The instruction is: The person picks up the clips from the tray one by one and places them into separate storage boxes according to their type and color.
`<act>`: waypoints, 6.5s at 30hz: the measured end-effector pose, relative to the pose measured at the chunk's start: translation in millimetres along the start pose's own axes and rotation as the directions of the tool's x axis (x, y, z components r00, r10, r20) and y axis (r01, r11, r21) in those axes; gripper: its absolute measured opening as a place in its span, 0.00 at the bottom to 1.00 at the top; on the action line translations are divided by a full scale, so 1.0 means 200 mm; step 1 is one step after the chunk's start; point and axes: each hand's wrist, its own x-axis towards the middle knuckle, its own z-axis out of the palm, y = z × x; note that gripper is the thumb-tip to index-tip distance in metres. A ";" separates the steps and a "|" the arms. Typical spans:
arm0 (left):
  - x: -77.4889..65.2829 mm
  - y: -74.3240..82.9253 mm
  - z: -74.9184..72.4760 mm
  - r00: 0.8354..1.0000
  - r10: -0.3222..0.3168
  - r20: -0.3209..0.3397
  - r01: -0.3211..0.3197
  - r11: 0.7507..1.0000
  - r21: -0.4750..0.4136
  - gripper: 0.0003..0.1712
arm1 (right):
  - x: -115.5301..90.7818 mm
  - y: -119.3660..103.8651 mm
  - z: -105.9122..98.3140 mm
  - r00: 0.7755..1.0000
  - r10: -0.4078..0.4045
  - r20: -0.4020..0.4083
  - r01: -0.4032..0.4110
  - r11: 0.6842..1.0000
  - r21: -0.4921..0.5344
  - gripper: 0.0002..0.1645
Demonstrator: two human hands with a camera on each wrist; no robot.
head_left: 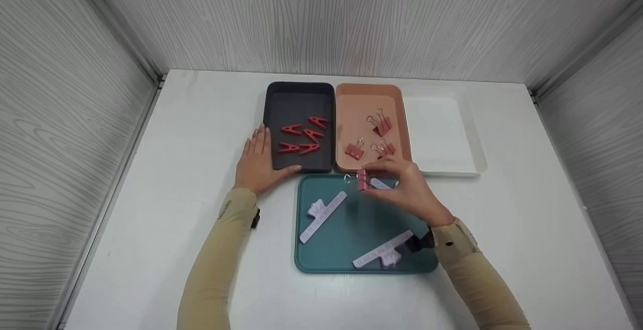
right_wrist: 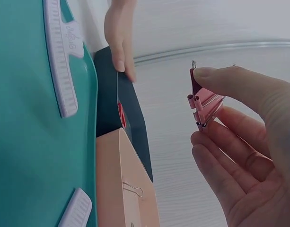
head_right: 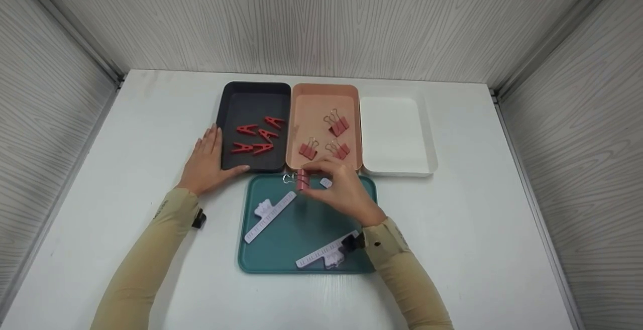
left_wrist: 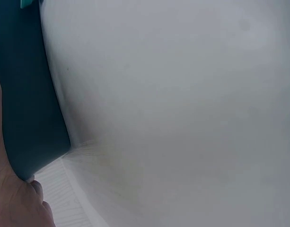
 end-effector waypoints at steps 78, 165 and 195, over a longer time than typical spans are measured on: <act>0.00 -0.01 0.00 1.000 0.011 0.015 -0.011 1.000 0.012 0.76 | 0.69 0.31 -0.05 0.891 0.432 -0.138 -0.446 0.891 -0.086 0.30; 0.00 -0.01 0.00 1.000 0.016 0.002 -0.016 0.999 0.032 0.77 | -0.08 0.19 -0.20 0.963 0.211 -0.168 -0.228 0.970 -0.089 0.31; 0.02 -0.01 0.00 1.000 0.008 0.008 -0.008 1.000 0.019 0.78 | -0.29 0.34 -0.15 0.897 0.435 -0.083 -0.442 0.890 -0.115 0.33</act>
